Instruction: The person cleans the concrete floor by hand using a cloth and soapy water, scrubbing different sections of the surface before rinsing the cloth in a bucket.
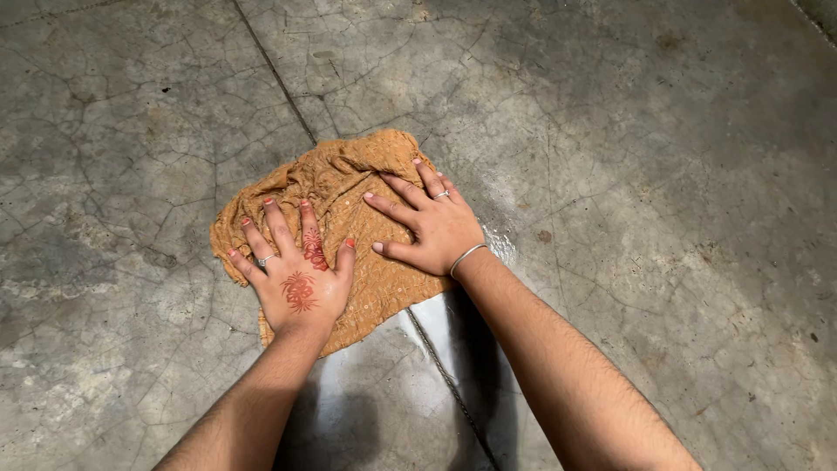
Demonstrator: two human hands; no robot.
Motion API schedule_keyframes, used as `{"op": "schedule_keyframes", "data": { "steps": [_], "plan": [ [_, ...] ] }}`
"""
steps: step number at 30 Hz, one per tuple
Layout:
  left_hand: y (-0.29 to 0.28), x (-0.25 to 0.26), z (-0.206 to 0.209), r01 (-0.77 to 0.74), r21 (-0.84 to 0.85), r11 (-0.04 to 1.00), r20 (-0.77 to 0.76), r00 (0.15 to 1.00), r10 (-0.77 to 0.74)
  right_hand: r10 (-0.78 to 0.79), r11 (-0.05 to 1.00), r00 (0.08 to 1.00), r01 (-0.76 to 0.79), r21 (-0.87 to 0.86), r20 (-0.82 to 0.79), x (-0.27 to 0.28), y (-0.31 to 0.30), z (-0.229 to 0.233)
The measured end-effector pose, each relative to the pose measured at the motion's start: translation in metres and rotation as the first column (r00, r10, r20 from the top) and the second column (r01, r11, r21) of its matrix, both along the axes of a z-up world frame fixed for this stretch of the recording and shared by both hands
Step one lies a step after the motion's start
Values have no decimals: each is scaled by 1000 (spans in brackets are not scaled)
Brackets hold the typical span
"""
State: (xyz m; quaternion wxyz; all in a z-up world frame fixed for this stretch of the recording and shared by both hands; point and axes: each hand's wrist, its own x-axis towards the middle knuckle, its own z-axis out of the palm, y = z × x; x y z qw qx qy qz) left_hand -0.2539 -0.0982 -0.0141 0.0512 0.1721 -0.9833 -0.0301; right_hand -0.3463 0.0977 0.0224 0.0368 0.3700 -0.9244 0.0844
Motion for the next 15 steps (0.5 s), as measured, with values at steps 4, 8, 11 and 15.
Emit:
{"op": "schedule_keyframes", "data": {
  "steps": [4, 8, 11, 15],
  "plan": [
    [62, -5, 10, 70, 18, 997, 93, 993, -71, -55, 998, 998, 55, 29, -8, 0, 65, 3],
    [78, -5, 20, 97, 45, 994, 117, 988, -102, -97, 995, 995, 97, 37, -17, 7, 85, 0],
    [78, -6, 24, 90, 23, 996, 123, 988, -92, -91, 995, 995, 92, 24, -36, 10, 83, -2],
    [71, 6, 25, 114, 80, 990, 136, 983, -124, -91, 995, 993, 95, 41, -71, 25, 76, -5]
  ]
}}
